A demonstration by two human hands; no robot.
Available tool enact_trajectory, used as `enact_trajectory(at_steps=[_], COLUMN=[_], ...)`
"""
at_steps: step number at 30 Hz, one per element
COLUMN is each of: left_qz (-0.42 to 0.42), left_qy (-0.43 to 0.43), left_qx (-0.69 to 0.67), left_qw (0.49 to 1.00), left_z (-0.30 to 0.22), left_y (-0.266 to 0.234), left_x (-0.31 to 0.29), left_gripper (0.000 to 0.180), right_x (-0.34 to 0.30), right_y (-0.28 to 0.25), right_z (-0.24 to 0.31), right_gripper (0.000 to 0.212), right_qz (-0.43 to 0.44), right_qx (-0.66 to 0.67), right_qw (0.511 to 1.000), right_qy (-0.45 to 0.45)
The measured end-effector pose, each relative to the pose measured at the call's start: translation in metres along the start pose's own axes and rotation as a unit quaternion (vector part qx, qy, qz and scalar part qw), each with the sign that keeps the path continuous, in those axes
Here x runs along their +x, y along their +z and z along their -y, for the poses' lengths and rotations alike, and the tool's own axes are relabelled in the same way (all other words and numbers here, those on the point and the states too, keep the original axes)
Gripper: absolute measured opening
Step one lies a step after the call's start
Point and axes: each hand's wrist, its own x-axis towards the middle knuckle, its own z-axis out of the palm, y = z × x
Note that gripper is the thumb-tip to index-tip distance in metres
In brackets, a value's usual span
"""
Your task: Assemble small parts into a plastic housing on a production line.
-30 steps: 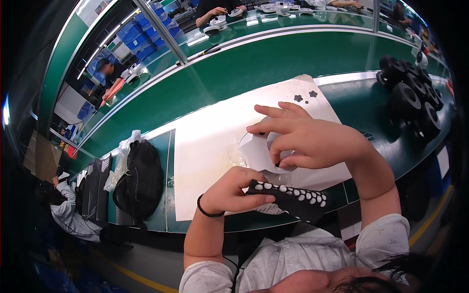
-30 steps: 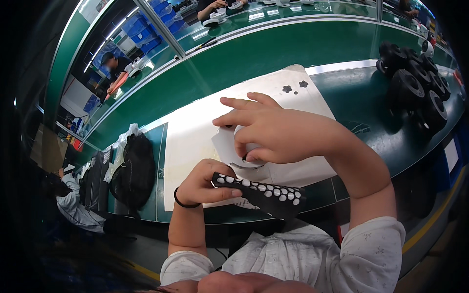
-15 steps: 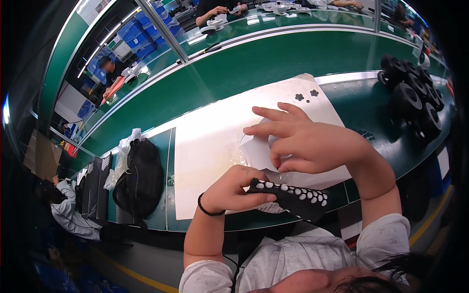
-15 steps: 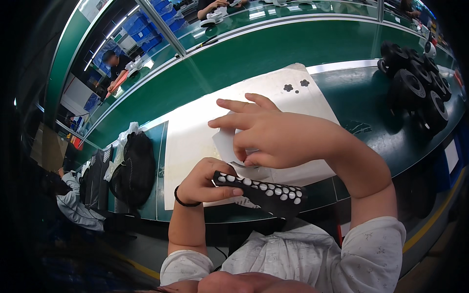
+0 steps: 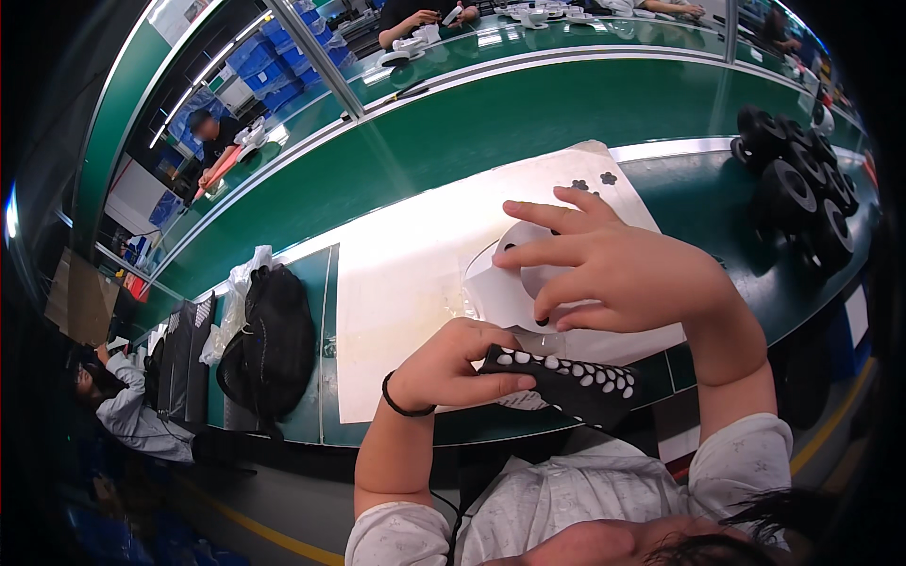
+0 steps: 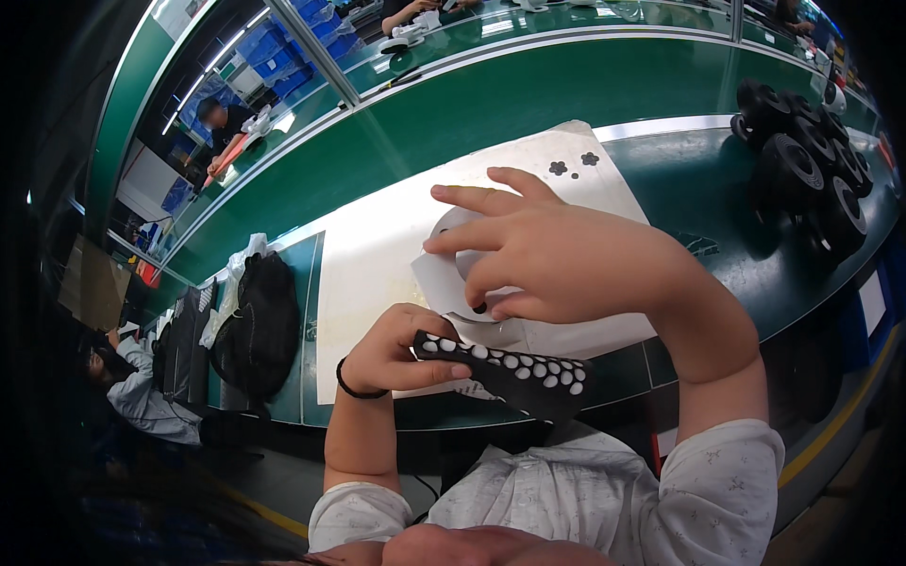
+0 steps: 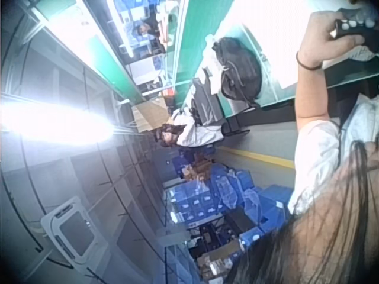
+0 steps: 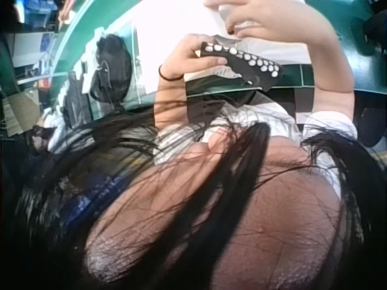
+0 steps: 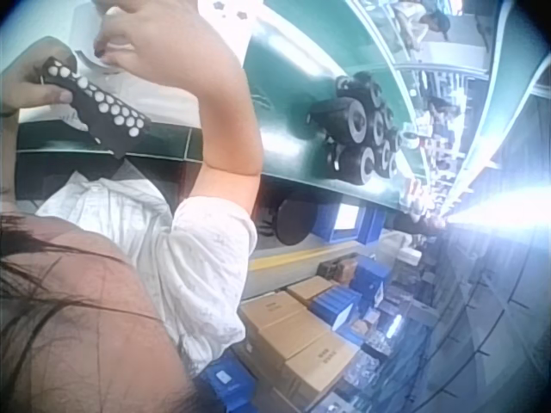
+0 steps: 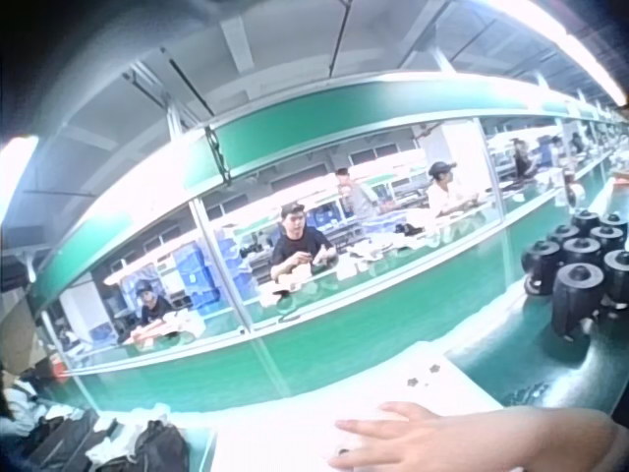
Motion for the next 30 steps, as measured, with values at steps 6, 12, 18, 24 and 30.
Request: enact_trajectory(at_steps=[6, 12, 18, 24, 30], left_qz=[0.003, 0.004, 0.042, 0.01, 0.003], left_qy=[-0.017, -0.018, -0.031, -0.002, -0.001], left_qx=[-0.005, -0.003, 0.001, 0.003, -0.013], left_qw=[1.0, 1.0, 0.999, 1.0, 1.0], left_z=[-0.009, -0.008, -0.008, -0.004, -0.007], left_y=[0.0, -0.001, -0.004, -0.002, 0.001], left_x=[0.005, 0.003, 0.004, 0.0, 0.005], left_gripper=[0.016, 0.015, 0.013, 0.013, 0.014], right_x=[-0.005, -0.008, -0.012, -0.014, -0.011], right_y=[0.003, 0.007, 0.011, -0.002, 0.007], right_z=[0.012, 0.03, 0.036, 0.032, 0.036], right_gripper=[0.012, 0.008, 0.008, 0.027, 0.022], right_qz=[0.002, -0.032, 0.025, -0.003, -0.019], right_qx=[-0.075, -0.181, -0.165, -0.069, -0.022], right_qw=[0.997, 0.983, 0.986, 0.998, 0.999], right_qy=[-0.008, -0.008, 0.006, 0.006, 0.014])
